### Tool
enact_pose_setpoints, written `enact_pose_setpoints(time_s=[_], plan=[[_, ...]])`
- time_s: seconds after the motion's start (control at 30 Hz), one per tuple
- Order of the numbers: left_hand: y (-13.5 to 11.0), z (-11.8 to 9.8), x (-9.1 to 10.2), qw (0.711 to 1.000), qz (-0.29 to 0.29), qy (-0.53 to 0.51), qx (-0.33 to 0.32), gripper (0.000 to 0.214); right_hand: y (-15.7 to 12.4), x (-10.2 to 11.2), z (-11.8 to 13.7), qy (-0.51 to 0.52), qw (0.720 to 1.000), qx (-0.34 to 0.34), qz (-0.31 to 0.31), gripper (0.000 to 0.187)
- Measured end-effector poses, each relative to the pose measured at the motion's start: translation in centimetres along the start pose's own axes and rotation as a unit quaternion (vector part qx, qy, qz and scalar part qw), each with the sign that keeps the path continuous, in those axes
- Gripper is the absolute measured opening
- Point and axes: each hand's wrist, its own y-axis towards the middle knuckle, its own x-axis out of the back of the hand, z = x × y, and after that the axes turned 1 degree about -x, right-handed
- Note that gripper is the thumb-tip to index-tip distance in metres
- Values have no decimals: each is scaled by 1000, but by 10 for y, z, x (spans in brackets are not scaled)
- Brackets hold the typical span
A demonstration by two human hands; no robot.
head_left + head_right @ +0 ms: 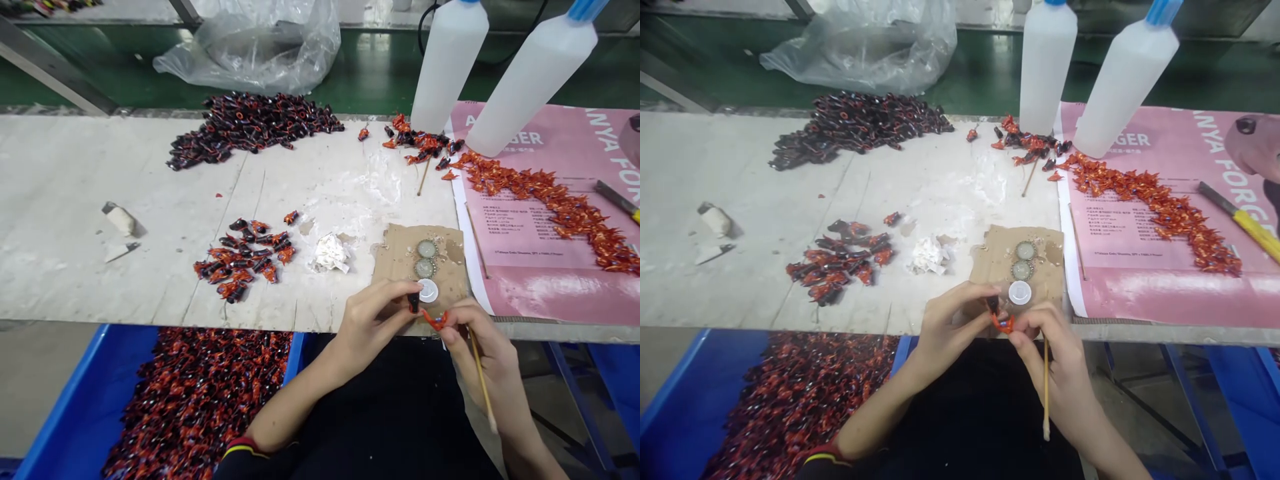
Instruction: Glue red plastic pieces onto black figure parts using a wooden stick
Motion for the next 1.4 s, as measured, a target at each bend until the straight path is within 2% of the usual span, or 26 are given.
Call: enact_pose_setpoints(time_s=[0.2,0.4,0.5,0.63,0.9,1.2,1.4], plan=[[2,-1,-4,998,-8,26,-57,20,-5,-7,-6,21,998,-55,13,15],[3,-3,-5,993,2,47,-106,22,-6,-12,-8,21,998,-57,-12,15],[3,-7,0,992,45,48,-107,27,-8,-14,-12,8,999,-43,-29,15],[1,-10,6,992,97,6,-75,32,-14,-18,-18,-19,998,-32,-48,14],[-1,-5,-2,998,25,-31,-43,21,-16,-22,-18,-40,998,-1,-58,9],[-3,-3,-5,997,17,1,-77,27,-15,-22,-19,-42,997,-6,-57,8],[-3,-6,-4,997,21,38,-63,33,-15,-22,-21,-53,997,1,-57,11]])
